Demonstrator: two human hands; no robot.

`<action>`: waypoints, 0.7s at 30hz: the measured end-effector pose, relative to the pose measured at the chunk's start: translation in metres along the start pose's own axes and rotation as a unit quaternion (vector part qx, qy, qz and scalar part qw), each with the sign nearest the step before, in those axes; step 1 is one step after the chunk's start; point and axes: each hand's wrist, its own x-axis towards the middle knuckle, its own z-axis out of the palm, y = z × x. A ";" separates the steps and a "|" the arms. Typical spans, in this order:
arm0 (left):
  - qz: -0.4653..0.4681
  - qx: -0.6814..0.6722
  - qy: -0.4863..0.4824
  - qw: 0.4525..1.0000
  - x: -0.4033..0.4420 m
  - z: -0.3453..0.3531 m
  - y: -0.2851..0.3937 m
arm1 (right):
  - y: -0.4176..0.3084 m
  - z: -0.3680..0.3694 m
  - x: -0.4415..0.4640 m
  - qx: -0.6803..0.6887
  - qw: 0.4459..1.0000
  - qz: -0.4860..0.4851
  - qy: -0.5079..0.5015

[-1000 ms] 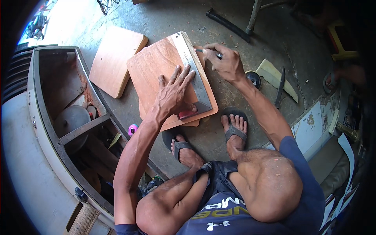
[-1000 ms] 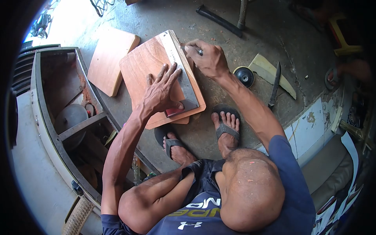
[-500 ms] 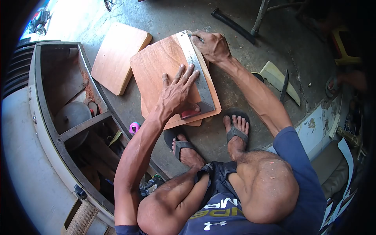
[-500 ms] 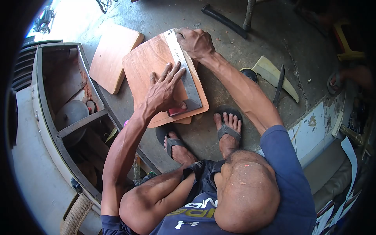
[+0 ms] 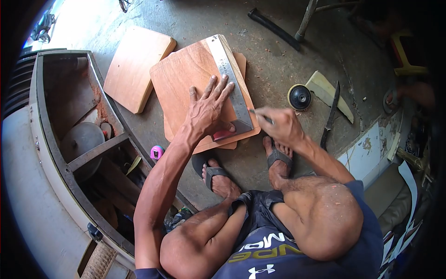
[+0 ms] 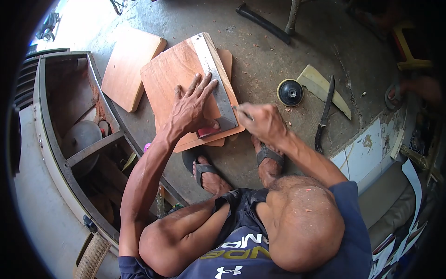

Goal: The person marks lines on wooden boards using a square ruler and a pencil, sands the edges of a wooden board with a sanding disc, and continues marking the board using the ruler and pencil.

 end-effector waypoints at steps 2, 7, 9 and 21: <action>-0.003 0.002 -0.002 1.000 0.000 -0.001 0.001 | -0.010 0.000 -0.021 -0.016 1.000 0.000 -0.014; -0.011 0.012 -0.013 1.000 0.002 -0.003 0.004 | -0.013 0.004 -0.010 -0.024 0.999 -0.029 -0.004; -0.016 0.013 -0.014 1.000 0.000 -0.004 0.003 | -0.009 0.006 0.007 -0.042 0.999 -0.028 0.008; -0.012 -0.006 -0.016 1.000 0.000 -0.006 0.005 | 0.011 -0.015 0.086 0.008 0.997 -0.052 -0.049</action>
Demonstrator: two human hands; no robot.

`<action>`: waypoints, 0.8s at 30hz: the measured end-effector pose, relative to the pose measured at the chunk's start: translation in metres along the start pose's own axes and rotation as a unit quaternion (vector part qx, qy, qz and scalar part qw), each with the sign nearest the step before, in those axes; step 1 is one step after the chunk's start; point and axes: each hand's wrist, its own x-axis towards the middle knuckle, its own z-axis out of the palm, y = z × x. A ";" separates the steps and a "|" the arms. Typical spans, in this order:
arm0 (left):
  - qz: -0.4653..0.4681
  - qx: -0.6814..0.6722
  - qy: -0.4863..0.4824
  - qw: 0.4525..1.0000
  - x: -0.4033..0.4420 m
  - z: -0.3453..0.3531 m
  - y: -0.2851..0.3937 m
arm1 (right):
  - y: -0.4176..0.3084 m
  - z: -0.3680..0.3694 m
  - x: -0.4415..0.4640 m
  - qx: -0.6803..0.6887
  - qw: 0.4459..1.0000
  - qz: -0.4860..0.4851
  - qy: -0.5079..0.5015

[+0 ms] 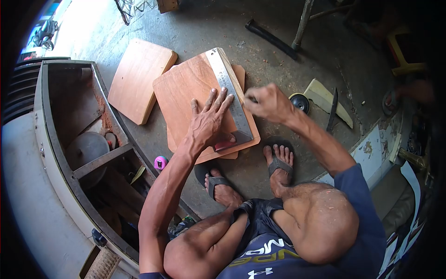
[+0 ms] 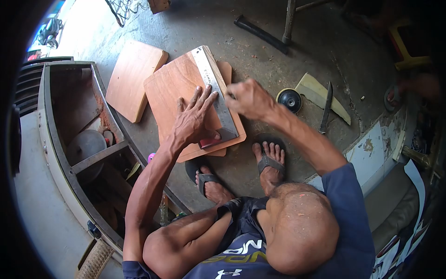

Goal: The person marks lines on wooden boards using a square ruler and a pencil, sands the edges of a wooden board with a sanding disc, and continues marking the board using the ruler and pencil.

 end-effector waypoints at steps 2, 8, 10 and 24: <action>0.004 0.000 -0.001 1.000 0.000 0.003 -0.002 | 0.020 -0.002 0.048 -0.034 0.999 -0.012 0.001; 0.002 0.003 -0.004 1.000 0.001 0.003 -0.002 | 0.048 0.000 0.145 -0.085 0.989 -0.086 0.081; 0.004 0.006 -0.004 1.000 0.002 0.002 -0.001 | 0.049 0.002 0.140 -0.089 0.990 -0.075 0.074; -0.010 0.003 -0.007 1.000 0.002 0.002 -0.001 | -0.046 0.017 -0.141 -0.023 0.999 -0.021 0.045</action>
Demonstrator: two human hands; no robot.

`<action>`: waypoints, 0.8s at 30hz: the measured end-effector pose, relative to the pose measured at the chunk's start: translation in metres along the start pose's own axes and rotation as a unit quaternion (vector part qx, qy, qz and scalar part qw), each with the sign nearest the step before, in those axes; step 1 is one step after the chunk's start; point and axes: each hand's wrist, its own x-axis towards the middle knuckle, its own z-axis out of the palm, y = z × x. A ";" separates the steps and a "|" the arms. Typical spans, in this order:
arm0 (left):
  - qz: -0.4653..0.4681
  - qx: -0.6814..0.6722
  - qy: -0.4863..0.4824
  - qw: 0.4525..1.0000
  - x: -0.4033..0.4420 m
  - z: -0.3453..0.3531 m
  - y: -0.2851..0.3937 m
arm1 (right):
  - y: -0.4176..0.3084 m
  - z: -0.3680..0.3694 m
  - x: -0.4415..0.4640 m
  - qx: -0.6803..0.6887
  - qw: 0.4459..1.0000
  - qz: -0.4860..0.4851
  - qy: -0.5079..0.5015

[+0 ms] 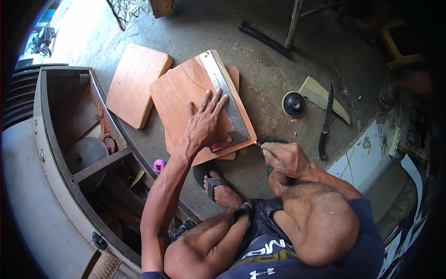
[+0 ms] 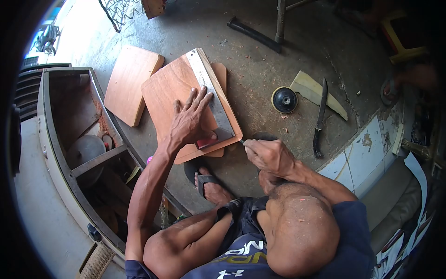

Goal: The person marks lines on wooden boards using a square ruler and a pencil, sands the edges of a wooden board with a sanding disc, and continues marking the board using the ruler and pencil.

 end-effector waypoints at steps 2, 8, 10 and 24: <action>-0.002 -0.001 0.014 1.000 -0.006 0.006 0.001 | -0.002 -0.009 -0.001 0.032 0.995 0.067 0.063; -0.006 -0.019 0.089 0.996 -0.053 0.053 0.021 | 0.022 -0.007 -0.001 -0.005 0.977 0.192 0.091; -0.021 -0.034 0.159 0.986 -0.066 0.074 0.024 | 0.041 0.002 -0.013 -0.044 0.966 0.246 0.068; -0.038 0.060 0.341 0.937 -0.053 0.079 -0.040 | 0.131 -0.003 -0.003 -0.299 0.900 0.313 0.046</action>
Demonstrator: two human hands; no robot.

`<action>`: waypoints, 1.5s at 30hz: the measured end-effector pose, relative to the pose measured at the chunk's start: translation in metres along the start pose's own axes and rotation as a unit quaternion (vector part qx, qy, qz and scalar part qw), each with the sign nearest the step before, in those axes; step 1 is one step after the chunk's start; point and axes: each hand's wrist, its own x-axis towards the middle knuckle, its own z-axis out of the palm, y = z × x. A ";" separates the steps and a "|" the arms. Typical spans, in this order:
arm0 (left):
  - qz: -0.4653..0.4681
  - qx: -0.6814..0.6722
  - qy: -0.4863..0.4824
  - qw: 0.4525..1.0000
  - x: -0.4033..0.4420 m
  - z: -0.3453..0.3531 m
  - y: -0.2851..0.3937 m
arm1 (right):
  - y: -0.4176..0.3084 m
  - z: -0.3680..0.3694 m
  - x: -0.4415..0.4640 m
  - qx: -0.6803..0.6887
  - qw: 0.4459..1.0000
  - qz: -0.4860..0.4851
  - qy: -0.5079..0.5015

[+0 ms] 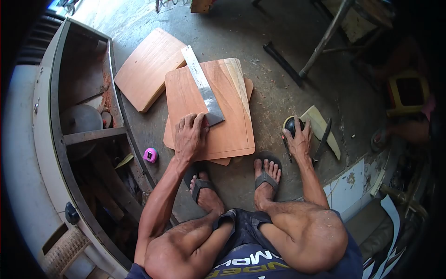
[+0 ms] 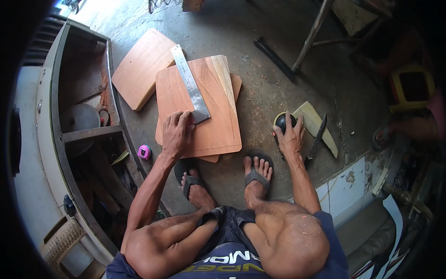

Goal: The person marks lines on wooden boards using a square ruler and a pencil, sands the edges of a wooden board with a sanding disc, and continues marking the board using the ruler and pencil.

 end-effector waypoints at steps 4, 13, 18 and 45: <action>-0.039 0.006 0.025 0.999 0.011 0.011 0.004 | 0.009 0.003 0.009 0.042 0.999 0.008 -0.018; -0.127 0.000 0.053 0.991 0.029 0.025 0.024 | -0.094 -0.009 -0.005 0.575 0.776 0.219 -0.138; -0.174 -0.009 0.028 0.984 0.035 0.024 0.035 | -0.094 -0.005 -0.034 0.494 0.856 0.102 -0.112; -0.171 0.025 0.011 0.985 0.045 0.027 0.032 | -0.051 -0.007 0.001 0.221 0.969 0.106 0.039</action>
